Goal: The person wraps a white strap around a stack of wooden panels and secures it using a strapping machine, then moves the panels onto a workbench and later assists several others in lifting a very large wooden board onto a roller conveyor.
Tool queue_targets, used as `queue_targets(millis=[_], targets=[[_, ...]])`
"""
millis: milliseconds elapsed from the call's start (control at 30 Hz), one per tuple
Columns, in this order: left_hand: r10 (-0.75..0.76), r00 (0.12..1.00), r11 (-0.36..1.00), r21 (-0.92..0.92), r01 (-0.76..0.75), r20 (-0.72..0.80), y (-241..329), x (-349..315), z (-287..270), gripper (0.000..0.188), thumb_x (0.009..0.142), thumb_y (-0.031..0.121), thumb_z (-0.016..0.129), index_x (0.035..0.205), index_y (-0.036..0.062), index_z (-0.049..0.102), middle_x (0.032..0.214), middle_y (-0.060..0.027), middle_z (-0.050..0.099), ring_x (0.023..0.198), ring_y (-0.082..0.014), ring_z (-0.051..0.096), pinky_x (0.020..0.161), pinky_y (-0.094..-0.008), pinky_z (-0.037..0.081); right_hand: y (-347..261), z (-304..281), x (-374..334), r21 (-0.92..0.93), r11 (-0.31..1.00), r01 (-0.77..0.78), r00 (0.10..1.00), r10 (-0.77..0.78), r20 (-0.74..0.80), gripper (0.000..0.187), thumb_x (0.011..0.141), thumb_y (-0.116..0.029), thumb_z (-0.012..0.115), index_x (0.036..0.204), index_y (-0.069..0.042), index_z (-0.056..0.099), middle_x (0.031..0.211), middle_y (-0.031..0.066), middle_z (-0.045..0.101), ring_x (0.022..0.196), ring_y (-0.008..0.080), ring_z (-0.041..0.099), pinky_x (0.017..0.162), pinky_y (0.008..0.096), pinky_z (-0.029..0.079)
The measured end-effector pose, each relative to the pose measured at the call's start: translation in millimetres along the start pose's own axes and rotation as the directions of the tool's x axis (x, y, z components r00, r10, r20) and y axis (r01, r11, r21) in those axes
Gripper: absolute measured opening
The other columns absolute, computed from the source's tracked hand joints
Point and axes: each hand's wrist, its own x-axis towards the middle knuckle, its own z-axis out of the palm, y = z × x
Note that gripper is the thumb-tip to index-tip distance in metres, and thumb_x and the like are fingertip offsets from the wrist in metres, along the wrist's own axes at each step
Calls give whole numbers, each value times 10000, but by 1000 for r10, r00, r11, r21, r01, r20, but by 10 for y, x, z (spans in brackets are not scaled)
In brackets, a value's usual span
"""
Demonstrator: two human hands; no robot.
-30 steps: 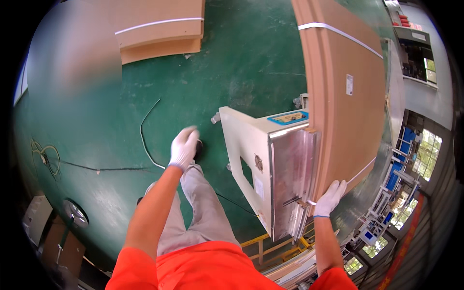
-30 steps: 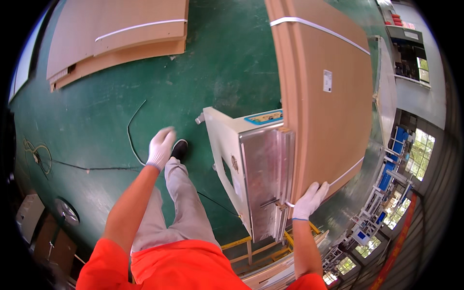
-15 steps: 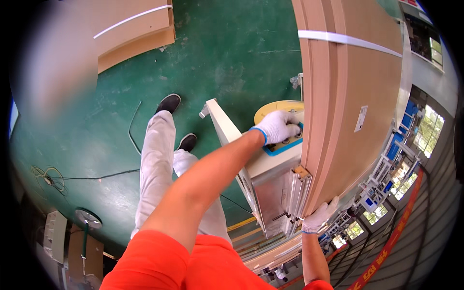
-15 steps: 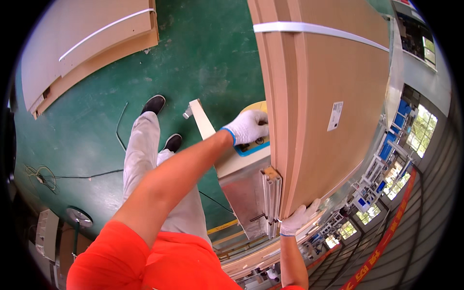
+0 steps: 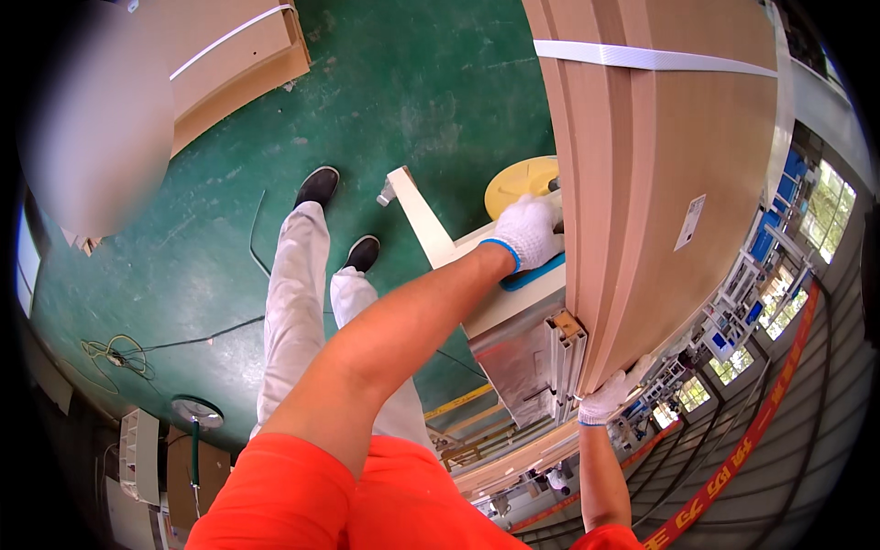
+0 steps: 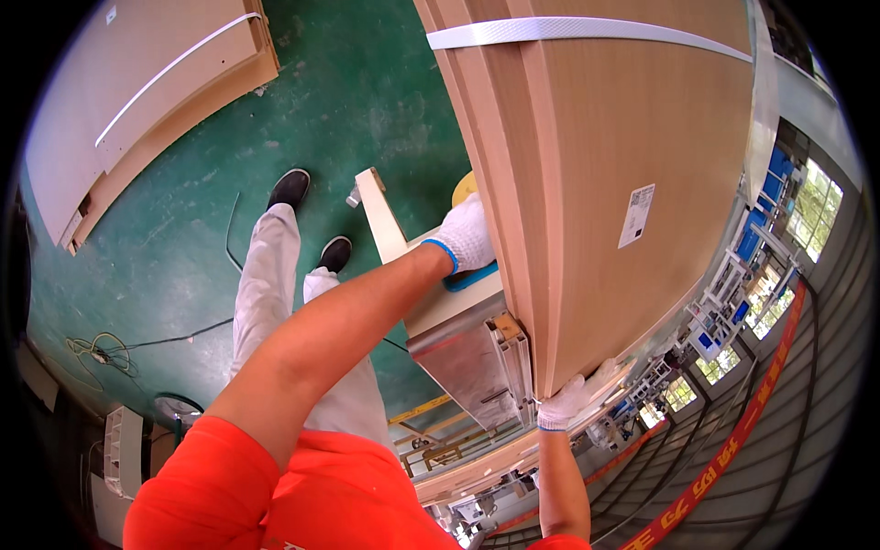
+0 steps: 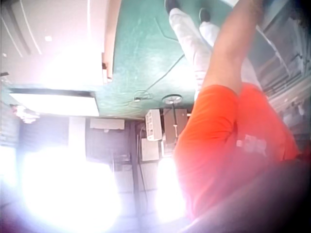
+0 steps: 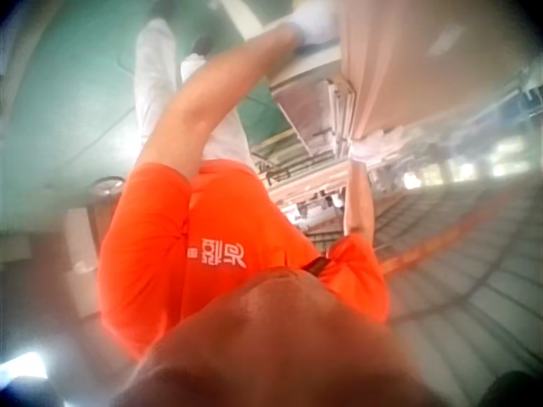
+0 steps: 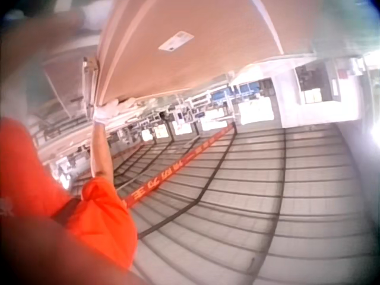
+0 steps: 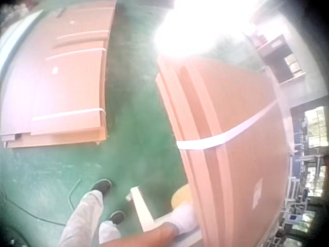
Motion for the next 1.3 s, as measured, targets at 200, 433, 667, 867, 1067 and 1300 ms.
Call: queue_targets(millis=[200, 433, 667, 867, 1067, 1300], targets=[[34, 999, 999, 40, -34, -10, -62, -22, 26, 265, 840, 302, 666, 976, 117, 800, 983, -183, 739, 974, -405, 649, 902, -489, 522, -267, -87, 106, 60, 963, -262, 963, 256, 81, 728, 1091, -445, 297, 1516, 144, 257, 1592, 338, 261, 1502, 447, 255, 1242, 501, 197], [34, 999, 997, 69, -35, 19, -51, -10, 59, 258, 843, 297, 655, 975, 136, 807, 978, -172, 741, 978, -384, 643, 923, -464, 503, -92, -6, 4, 172, 898, -404, 915, 394, 89, 751, 1086, -475, 297, 1529, 130, 247, 1613, 305, 246, 1517, 424, 228, 1249, 470, 171], [97, 994, 994, 53, -94, -46, -38, 10, 45, 294, 867, 315, 632, 1035, 118, 773, 1022, -198, 731, 998, -406, 650, 937, -467, 503, -237, -71, 106, 15, 972, -233, 971, 232, 60, 658, 1045, -339, 359, 1528, 102, 286, 1617, 270, 270, 1515, 404, 236, 1253, 450, 161], [294, 956, 936, 196, -291, 17, -321, 76, 179, 356, 899, 298, 627, 1142, 51, 710, 1082, -233, 718, 1046, -426, 660, 935, -471, 521, -319, -54, 143, 275, 861, -428, 895, 447, -4, 647, 946, -206, 430, 1515, 89, 340, 1596, 260, 331, 1508, 395, 265, 1251, 456, 190], [-198, 937, 980, -92, 179, -288, -464, -339, -1255, 235, 922, 224, 617, 1003, 17, 691, 933, -155, 688, 870, -291, 637, 788, -403, 519, -443, -96, 86, 257, 846, -467, 868, 494, -51, 870, 932, -578, 563, 1472, 87, 413, 1557, 291, 373, 1462, 441, 334, 1214, 528, 244], [-48, 711, 996, 16, 83, -702, 1462, 580, -3519, 463, 972, 428, 628, 1044, -18, 729, 857, -90, 713, 781, -168, 619, 734, -346, 511, -387, 66, 101, 222, 551, -804, 553, 831, -63, 832, 934, -498, 618, 1503, 52, 359, 1562, 295, 352, 1448, 443, 345, 1197, 526, 262]])
